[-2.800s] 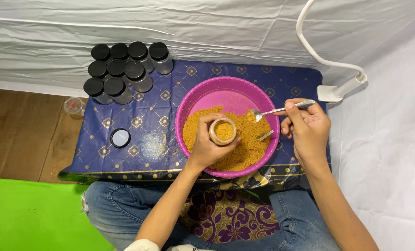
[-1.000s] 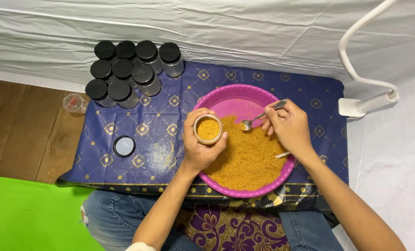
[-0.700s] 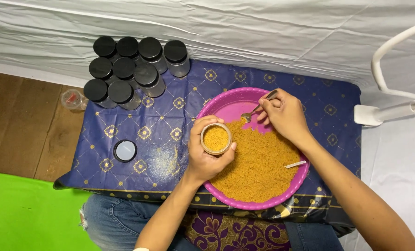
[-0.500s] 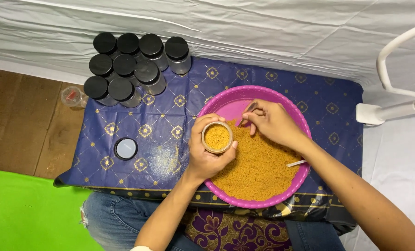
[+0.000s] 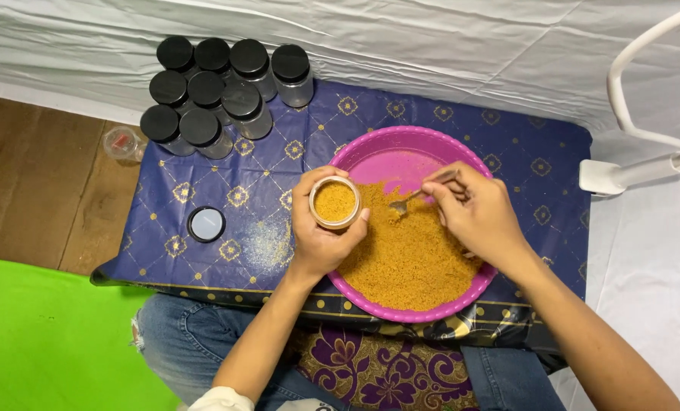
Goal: Filling small jars with yellow granular material using a spoon
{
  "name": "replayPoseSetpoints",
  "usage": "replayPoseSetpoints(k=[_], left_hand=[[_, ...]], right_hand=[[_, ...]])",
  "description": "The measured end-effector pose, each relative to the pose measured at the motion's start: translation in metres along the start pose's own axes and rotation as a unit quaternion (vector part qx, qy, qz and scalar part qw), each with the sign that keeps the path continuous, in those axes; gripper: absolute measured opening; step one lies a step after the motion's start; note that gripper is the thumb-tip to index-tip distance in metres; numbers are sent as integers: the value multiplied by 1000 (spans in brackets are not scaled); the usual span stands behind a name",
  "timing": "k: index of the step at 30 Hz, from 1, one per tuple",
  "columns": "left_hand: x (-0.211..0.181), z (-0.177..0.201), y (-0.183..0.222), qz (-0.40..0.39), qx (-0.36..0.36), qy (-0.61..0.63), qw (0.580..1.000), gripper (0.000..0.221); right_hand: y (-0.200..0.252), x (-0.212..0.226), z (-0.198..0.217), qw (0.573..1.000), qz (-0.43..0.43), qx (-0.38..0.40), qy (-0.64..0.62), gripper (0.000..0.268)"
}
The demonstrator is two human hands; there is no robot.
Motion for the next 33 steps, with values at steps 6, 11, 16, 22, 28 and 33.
replayPoseSetpoints(k=[6, 11, 16, 22, 28, 33], left_hand=[[15, 12, -6, -8, -6, -50, 999, 62], [25, 15, -4, 19, -15, -44, 999, 60], [25, 18, -3, 24, -22, -25, 999, 62], [23, 20, 0, 15, -6, -25, 1000, 61], [21, 22, 3, 0, -3, -8, 1000, 61], [25, 21, 1, -3, 14, -2, 1000, 64]], right_hand=[[-60, -49, -41, 994, -52, -3, -100, 7], [-67, -42, -67, 986, -81, 110, -95, 9], [-53, 2, -57, 981, -6, 194, -16, 10], [5, 15, -20, 987, 43, 150, 48, 11], [16, 22, -15, 986, 106, 121, 55, 9], [-23, -2, -28, 997, 7, 81, -11, 7]])
Point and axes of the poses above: each hand's wrist, its own y-axis away from the middle knuckle, its own z-axis out of the back of the hand, x = y × z, the point moved 8 cm from there along -y, towards the middle knuckle, and after that the axes turned 14 degrees about y, right-handed, at the moved point
